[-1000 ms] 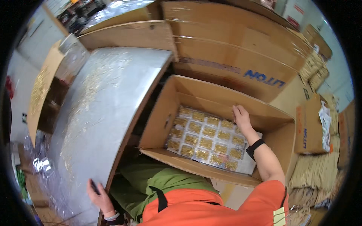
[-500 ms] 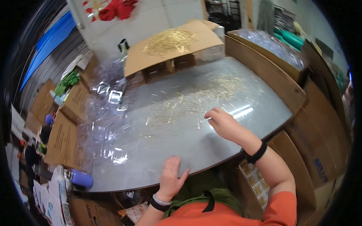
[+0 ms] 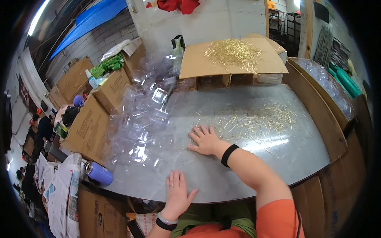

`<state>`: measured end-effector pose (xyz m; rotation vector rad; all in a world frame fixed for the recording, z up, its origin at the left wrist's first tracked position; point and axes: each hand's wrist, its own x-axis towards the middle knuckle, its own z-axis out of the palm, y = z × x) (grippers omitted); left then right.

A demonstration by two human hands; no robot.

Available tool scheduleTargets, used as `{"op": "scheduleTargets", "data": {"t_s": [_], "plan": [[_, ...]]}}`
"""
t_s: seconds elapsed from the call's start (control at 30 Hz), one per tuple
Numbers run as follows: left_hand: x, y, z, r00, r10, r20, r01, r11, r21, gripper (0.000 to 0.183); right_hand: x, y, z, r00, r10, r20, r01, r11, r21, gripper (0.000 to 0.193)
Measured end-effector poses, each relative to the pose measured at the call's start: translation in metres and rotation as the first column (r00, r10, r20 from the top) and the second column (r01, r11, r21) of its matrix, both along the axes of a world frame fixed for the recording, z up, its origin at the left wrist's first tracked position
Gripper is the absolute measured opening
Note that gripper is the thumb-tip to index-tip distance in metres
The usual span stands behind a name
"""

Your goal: The recorder is counting and placing small gold-colored metal components into plastic blister packaging on a workbench.

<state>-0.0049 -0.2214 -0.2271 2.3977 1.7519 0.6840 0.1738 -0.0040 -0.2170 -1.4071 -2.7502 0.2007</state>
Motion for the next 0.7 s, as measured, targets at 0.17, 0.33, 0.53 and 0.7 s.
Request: {"op": "scheduleTargets", "data": {"t_s": [0.17,0.33,0.53,0.7], "plan": [[0.009,0.005,0.000,0.997,-0.002,-0.078,-0.002,0.999,-0.053,0.088,0.013,-0.068,-0.017,0.995,0.099,0.021,-0.100,0.993,0.058,0.075],[0.017,0.002,0.000,0.983,-0.118,-0.143,0.113,0.993,-0.046,0.089,0.032,-0.109,-0.006,0.980,0.147,-0.136,-0.136,0.987,0.089,0.066],[0.005,0.002,-0.007,0.987,-0.127,-0.093,0.122,0.991,-0.061,0.093,0.095,-0.155,0.038,0.945,-0.055,-0.323,0.086,0.993,0.082,0.046],[0.000,0.019,0.000,0.993,-0.119,0.002,0.118,0.986,-0.119,0.099,0.094,-0.190,0.022,0.933,-0.155,-0.324,0.208,0.969,0.136,0.039]]}}
